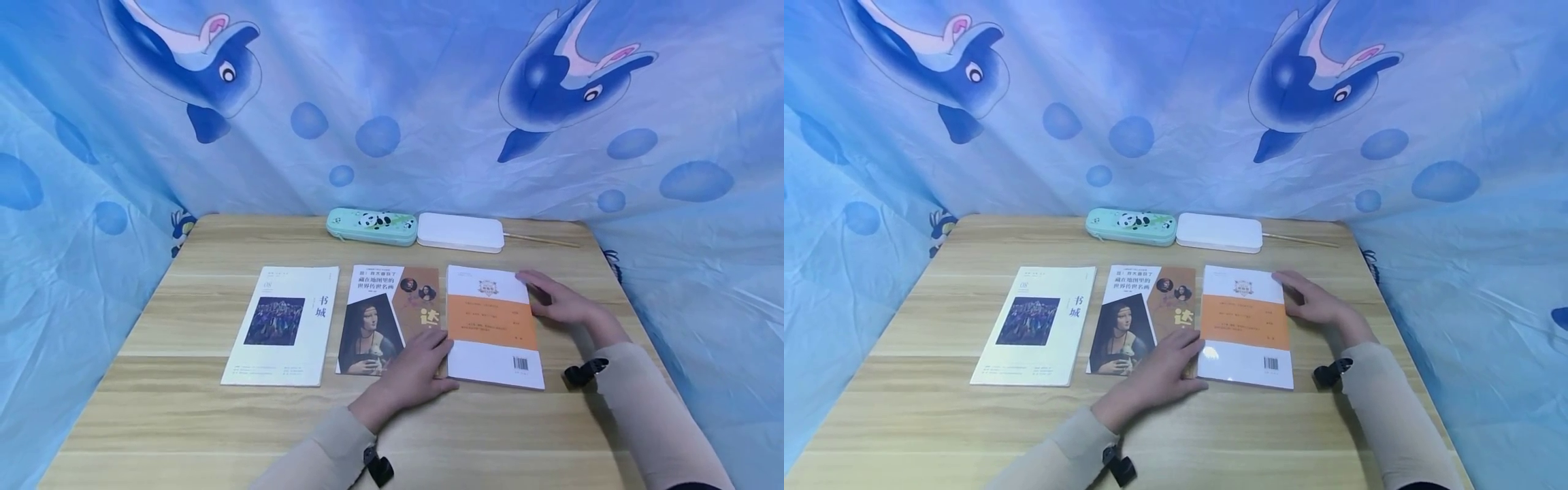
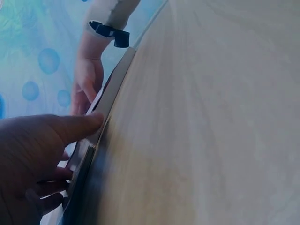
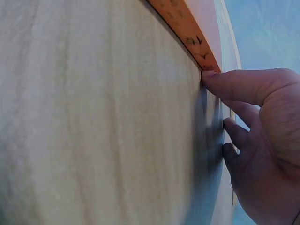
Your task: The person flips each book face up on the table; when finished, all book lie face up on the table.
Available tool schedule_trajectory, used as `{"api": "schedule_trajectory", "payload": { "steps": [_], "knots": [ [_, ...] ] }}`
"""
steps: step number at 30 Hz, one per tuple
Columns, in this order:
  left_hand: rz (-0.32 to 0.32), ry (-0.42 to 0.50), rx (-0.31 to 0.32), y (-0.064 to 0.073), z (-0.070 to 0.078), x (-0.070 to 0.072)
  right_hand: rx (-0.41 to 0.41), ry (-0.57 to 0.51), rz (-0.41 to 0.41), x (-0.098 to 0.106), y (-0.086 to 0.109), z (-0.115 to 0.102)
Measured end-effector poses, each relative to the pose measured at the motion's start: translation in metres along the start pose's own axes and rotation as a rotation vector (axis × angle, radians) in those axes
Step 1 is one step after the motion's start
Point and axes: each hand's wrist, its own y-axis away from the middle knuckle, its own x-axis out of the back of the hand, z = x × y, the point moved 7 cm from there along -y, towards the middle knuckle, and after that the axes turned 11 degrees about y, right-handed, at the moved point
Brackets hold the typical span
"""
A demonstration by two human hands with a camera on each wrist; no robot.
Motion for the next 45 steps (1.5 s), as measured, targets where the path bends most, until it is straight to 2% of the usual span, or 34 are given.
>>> {"api": "schedule_trajectory", "payload": {
  "steps": [5,7,13,18,26,31,37,41,45],
  "knots": [
    [0.024,-0.008,0.01,-0.002,0.002,-0.001,-0.007,-0.033,0.058,0.001,0.005,0.006],
    [0.034,0.012,0.014,-0.002,0.002,-0.001,-0.015,-0.035,0.082,0.002,0.007,0.009],
    [0.044,0.088,0.015,-0.004,-0.001,-0.001,0.037,-0.041,0.166,0.006,0.011,0.01],
    [0.039,0.117,0.014,-0.004,-0.003,-0.003,0.023,-0.063,0.194,0.008,0.012,0.013],
    [0.033,0.07,0.018,-0.004,0.002,-0.006,-0.06,-0.149,0.195,0.012,0.015,0.015],
    [0.075,0.014,0.007,-0.004,0.008,-0.006,-0.069,-0.18,0.245,0.015,0.019,0.012],
    [0.108,0.016,-0.002,-0.004,0.013,-0.004,0.035,-0.243,0.357,0.027,0.026,-0.001],
    [0.116,0.083,0.009,-0.003,0.015,-0.001,0.122,-0.312,0.401,0.038,0.029,-0.014],
    [0.125,0.186,-0.014,-0.004,0.019,0.005,0.247,-0.45,0.42,0.049,0.029,-0.029]
  ]
}}
